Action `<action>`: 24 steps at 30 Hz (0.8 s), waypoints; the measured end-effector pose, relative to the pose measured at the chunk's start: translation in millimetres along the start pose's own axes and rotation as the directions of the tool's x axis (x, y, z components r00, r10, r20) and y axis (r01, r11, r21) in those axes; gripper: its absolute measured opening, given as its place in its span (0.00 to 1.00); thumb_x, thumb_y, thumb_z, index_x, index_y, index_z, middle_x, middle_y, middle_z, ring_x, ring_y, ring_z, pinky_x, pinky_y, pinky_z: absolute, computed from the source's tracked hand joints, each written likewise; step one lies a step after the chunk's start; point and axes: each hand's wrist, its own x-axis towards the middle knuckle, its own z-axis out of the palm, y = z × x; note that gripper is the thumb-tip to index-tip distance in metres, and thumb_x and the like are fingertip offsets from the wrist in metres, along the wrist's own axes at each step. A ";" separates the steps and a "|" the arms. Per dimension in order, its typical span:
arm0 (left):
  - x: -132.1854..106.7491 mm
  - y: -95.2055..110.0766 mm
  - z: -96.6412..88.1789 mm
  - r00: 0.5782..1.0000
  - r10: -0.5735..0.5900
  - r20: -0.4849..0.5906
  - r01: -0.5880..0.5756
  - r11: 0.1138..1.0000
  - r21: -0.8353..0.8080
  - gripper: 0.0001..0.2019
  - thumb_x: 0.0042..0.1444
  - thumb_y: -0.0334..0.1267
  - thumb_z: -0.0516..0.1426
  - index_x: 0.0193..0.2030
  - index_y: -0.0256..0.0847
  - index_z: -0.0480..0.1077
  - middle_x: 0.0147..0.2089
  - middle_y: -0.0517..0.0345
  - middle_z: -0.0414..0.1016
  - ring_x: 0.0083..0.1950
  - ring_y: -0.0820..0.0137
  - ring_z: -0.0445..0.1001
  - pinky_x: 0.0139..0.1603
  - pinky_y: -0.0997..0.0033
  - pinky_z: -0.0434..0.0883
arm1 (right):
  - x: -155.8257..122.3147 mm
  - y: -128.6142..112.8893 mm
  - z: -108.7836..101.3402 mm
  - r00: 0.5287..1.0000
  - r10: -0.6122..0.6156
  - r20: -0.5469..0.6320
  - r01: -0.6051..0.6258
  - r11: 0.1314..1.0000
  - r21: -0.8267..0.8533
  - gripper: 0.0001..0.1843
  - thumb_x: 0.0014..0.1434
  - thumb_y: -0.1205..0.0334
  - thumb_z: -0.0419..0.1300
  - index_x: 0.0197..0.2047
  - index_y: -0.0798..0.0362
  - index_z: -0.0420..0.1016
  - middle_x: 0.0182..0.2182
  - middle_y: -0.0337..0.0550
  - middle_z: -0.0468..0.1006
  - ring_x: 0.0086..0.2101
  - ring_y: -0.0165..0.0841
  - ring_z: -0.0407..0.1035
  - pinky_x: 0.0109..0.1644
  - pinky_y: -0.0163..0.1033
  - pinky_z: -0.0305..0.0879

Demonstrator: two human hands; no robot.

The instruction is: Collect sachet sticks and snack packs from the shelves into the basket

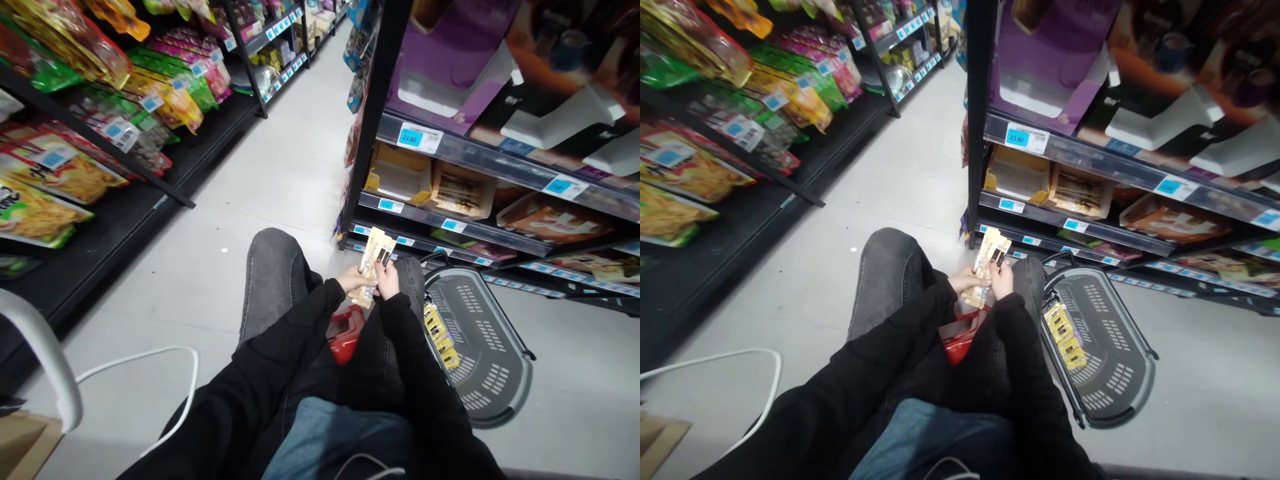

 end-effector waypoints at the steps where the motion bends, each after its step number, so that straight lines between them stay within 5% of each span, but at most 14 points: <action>1: 0.5 0.9 -0.2 1.000 0.004 0.002 -0.004 1.000 0.012 0.27 0.27 0.30 0.72 0.37 0.29 0.70 0.29 0.50 0.77 0.27 0.64 0.77 0.31 0.64 0.75 | -0.6 -1.0 -0.8 1.000 0.004 -0.001 -0.004 1.000 0.023 0.19 0.52 0.46 0.57 0.34 0.55 0.73 0.30 0.43 0.75 0.33 0.34 0.69 0.40 0.40 0.66; 8: 0.0 7.7 -2.5 0.999 0.038 -0.009 -0.037 0.998 0.059 0.30 0.23 0.31 0.73 0.38 0.30 0.70 0.31 0.49 0.78 0.28 0.64 0.77 0.30 0.65 0.76 | -5.2 -15.9 -4.1 0.998 0.027 0.057 -0.049 0.898 0.438 0.17 0.39 0.57 0.69 0.35 0.54 0.77 0.32 0.40 0.79 0.31 0.31 0.71 0.40 0.37 0.67; 20: 1.7 4.8 -1.6 0.995 0.094 -0.019 -0.090 0.984 0.150 0.34 0.23 0.29 0.72 0.43 0.29 0.69 0.35 0.48 0.79 0.29 0.64 0.78 0.32 0.64 0.76 | -5.5 -13.5 -4.4 0.996 0.042 0.085 -0.076 0.886 0.458 0.17 0.41 0.57 0.68 0.35 0.54 0.76 0.30 0.41 0.79 0.28 0.31 0.71 0.32 0.36 0.67; 24: 4.8 -0.1 -2.9 0.990 0.133 -0.044 -0.122 0.971 0.207 0.32 0.23 0.31 0.72 0.41 0.28 0.70 0.29 0.52 0.77 0.27 0.66 0.77 0.33 0.65 0.75 | -6.2 -16.9 -2.4 0.990 0.064 0.125 -0.112 0.900 0.422 0.21 0.33 0.59 0.71 0.33 0.53 0.72 0.30 0.41 0.79 0.30 0.33 0.73 0.35 0.37 0.70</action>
